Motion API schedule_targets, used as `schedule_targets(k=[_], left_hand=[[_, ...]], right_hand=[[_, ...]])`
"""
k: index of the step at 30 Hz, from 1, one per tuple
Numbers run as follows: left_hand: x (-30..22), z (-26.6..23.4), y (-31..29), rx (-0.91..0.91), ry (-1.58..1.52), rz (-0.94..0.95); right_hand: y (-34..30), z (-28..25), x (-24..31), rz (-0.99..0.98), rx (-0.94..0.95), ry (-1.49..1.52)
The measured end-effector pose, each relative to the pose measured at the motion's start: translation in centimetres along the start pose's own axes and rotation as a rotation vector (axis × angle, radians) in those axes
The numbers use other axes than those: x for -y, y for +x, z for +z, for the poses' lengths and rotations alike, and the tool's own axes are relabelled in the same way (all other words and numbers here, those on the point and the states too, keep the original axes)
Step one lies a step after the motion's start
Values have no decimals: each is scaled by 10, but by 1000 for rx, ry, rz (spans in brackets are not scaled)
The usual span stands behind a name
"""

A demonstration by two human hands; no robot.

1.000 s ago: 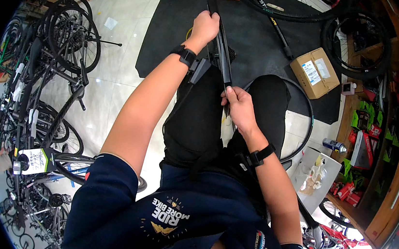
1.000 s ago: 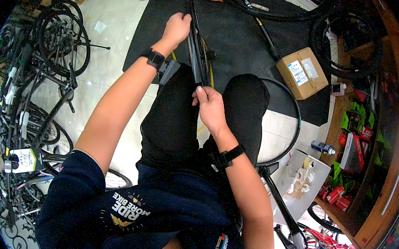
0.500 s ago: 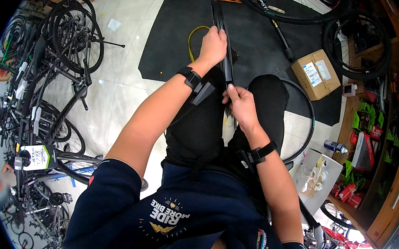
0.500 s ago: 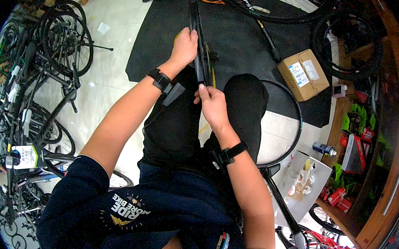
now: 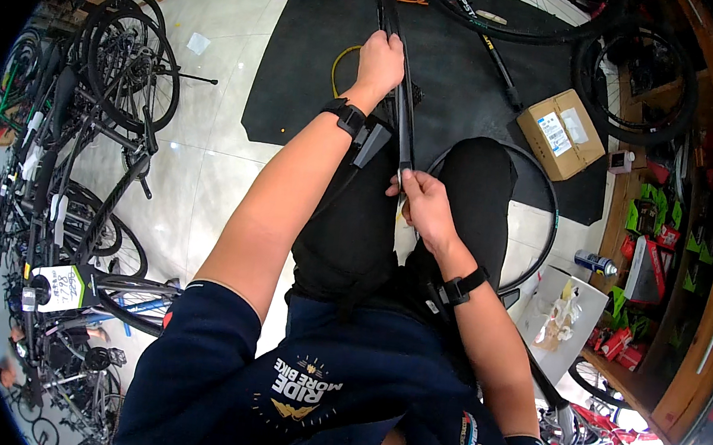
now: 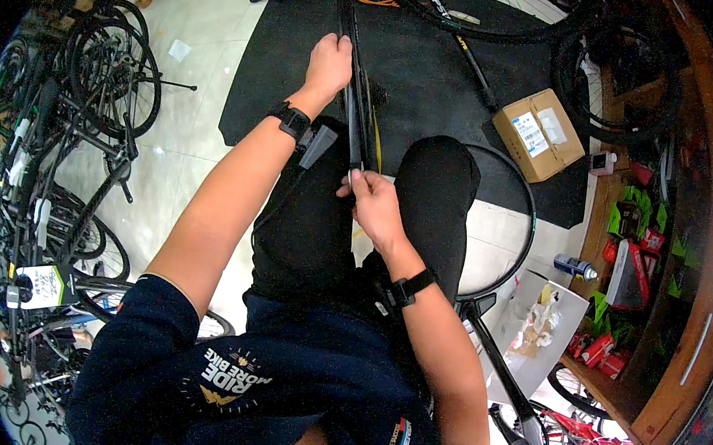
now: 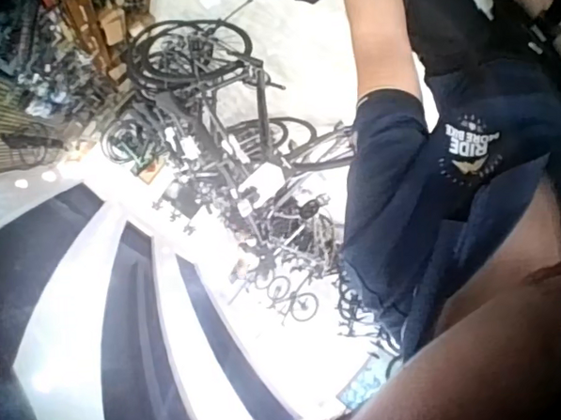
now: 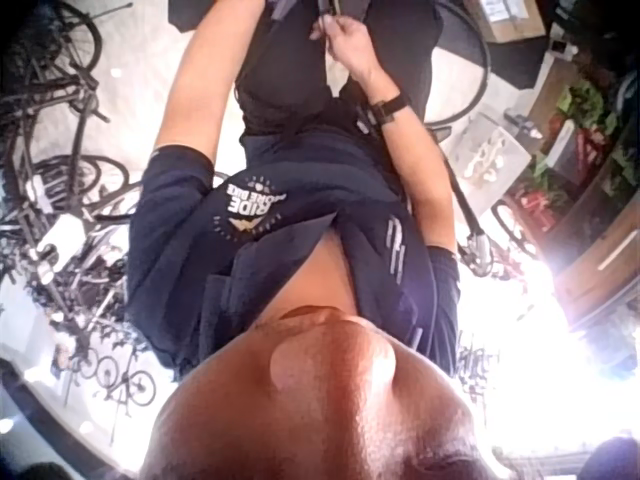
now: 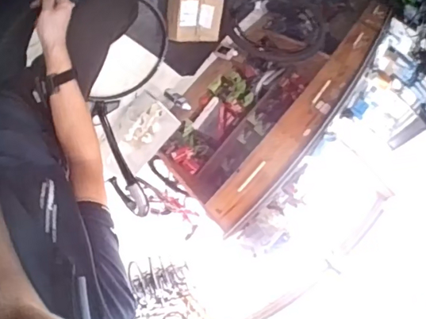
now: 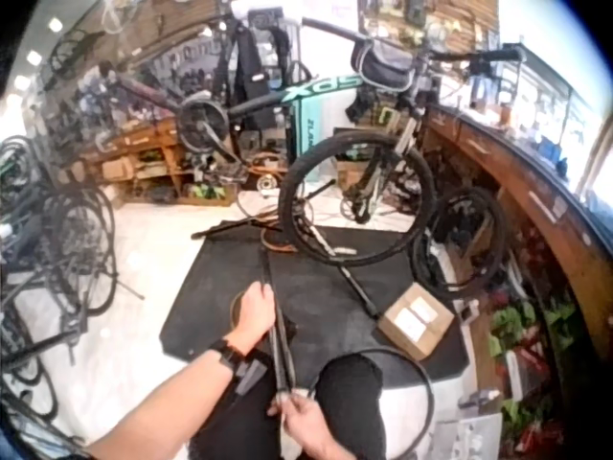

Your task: The person prepares a bicycle rim by applying rim tape from a roll around the interior circumference of the wheel.

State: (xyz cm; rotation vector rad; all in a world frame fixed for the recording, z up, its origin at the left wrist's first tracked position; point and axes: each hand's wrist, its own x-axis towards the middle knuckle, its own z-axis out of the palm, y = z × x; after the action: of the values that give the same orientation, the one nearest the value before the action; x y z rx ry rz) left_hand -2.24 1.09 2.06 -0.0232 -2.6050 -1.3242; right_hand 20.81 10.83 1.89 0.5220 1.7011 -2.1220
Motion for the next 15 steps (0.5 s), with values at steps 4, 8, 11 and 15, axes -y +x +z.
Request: schedule_targets(k=[4, 8, 11, 15], left_hand=[[5, 2, 1, 10, -8, 3], [0, -2, 0, 23, -36, 1], [2, -5, -1, 19, -7, 4], [2, -9, -1, 39, -20, -29]], right_hand=[[-3, -1, -3, 9, 7, 22], [-2, -4, -4, 35, 6, 41], [7, -5, -6, 77, -15, 7], [14, -5, -15, 47, -47, -71]])
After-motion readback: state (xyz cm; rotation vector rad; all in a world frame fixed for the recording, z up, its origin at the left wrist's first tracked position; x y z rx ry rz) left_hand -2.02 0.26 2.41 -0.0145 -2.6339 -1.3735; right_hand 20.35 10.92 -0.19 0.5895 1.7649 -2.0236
